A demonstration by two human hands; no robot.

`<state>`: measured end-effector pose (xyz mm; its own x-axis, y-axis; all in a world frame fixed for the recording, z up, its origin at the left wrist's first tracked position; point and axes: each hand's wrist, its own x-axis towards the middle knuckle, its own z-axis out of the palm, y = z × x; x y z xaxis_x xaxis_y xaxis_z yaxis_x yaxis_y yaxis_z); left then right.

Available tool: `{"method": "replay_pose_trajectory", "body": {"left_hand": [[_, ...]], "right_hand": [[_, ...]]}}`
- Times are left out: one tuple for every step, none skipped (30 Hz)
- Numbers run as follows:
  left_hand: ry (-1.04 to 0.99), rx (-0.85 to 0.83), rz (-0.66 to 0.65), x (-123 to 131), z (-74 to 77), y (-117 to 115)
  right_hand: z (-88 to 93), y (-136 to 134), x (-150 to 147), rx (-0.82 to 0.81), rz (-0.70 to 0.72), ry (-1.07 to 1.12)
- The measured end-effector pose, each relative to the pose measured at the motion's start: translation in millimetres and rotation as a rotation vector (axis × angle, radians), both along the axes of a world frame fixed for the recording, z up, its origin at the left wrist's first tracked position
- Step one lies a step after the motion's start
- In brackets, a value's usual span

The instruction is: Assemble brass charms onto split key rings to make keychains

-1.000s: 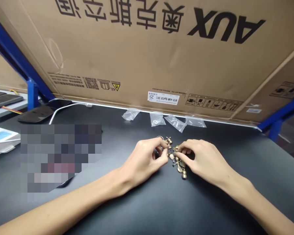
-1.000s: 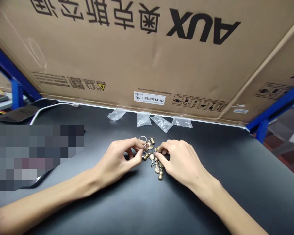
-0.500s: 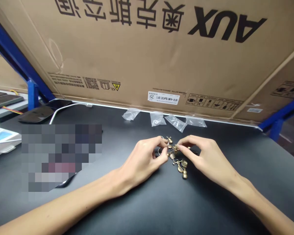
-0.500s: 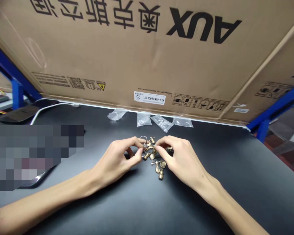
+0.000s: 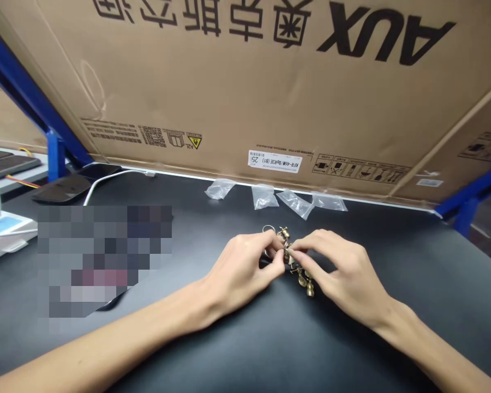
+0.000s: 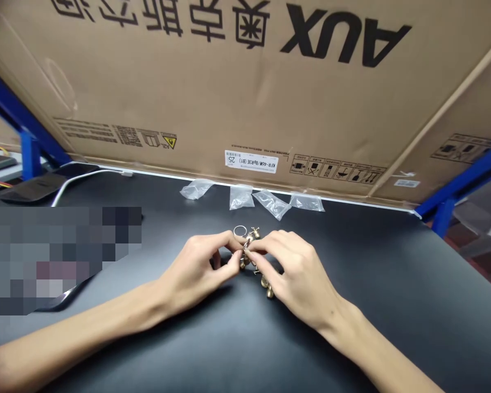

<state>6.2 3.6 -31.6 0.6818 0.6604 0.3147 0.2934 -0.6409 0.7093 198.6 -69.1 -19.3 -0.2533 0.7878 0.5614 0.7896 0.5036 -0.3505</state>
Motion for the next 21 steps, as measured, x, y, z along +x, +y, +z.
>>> {"method": "replay_pose_trajectory", "body": {"left_hand": [[-0.007,-0.009,0.005,0,0.6,0],[-0.018,-0.02,0.01,0,1.1,-1],[-0.027,-0.036,0.017,1,1.6,-2],[-0.04,-0.055,0.026,1,1.9,-3],[-0.051,-0.076,0.034,2,2.1,-4],[-0.063,-0.096,0.041,2,2.2,-4],[-0.077,-0.111,0.046,2,2.3,-5],[-0.091,-0.12,0.047,3,2.4,-5],[-0.102,-0.127,0.049,3,2.5,-5],[-0.117,-0.135,0.05,3,2.9,-4],[-0.131,-0.147,0.055,3,3.4,-4],[-0.147,-0.165,0.066,3,4.2,-3],[-0.162,-0.186,0.08,3,5.0,-2],[-0.179,-0.204,0.101,3,5.8,0],[-0.198,-0.217,0.125,2,6.5,1],[-0.213,-0.225,0.146,2,6.9,3],[-0.225,-0.228,0.166,2,7.2,4],[-0.235,-0.23,0.181,1,7.2,5],[-0.241,-0.232,0.19,1,7.0,6],[-0.243,-0.234,0.194,1,6.8,7],[-0.243,-0.232,0.196,1,6.6,7]], "right_hand": [[-1.5,1,1,0.071,0.031,-0.065],[-2.6,1,2,0.139,0.059,-0.13],[-3.1,2,3,0.196,0.077,-0.19],[-3.0,3,4,0.24,0.085,-0.241],[-2.5,3,4,0.274,0.09,-0.285],[-1.6,3,4,0.298,0.097,-0.325],[-0.5,3,3,0.314,0.104,-0.362],[0.6,3,3,0.322,0.111,-0.391],[1.8,2,3,0.323,0.115,-0.406],[2.9,2,4,0.32,0.113,-0.403],[3.9,2,6,0.313,0.097,-0.382],[4.7,2,8,0.304,0.067,-0.347],[5.1,3,11,0.287,0.027,-0.308],[5.2,5,15,0.258,-0.019,-0.277],[4.8,7,18,0.216,-0.066,-0.259],[4.0,9,21,0.158,-0.104,-0.254],[2.7,11,24,0.088,-0.124,-0.265],[1.3,13,26,0.023,-0.135,-0.277],[-0.3,14,27,-0.038,-0.133,-0.295],[-1.8,15,28,-0.087,-0.126,-0.313],[-3.2,16,28,-0.121,-0.12,-0.33]]}}
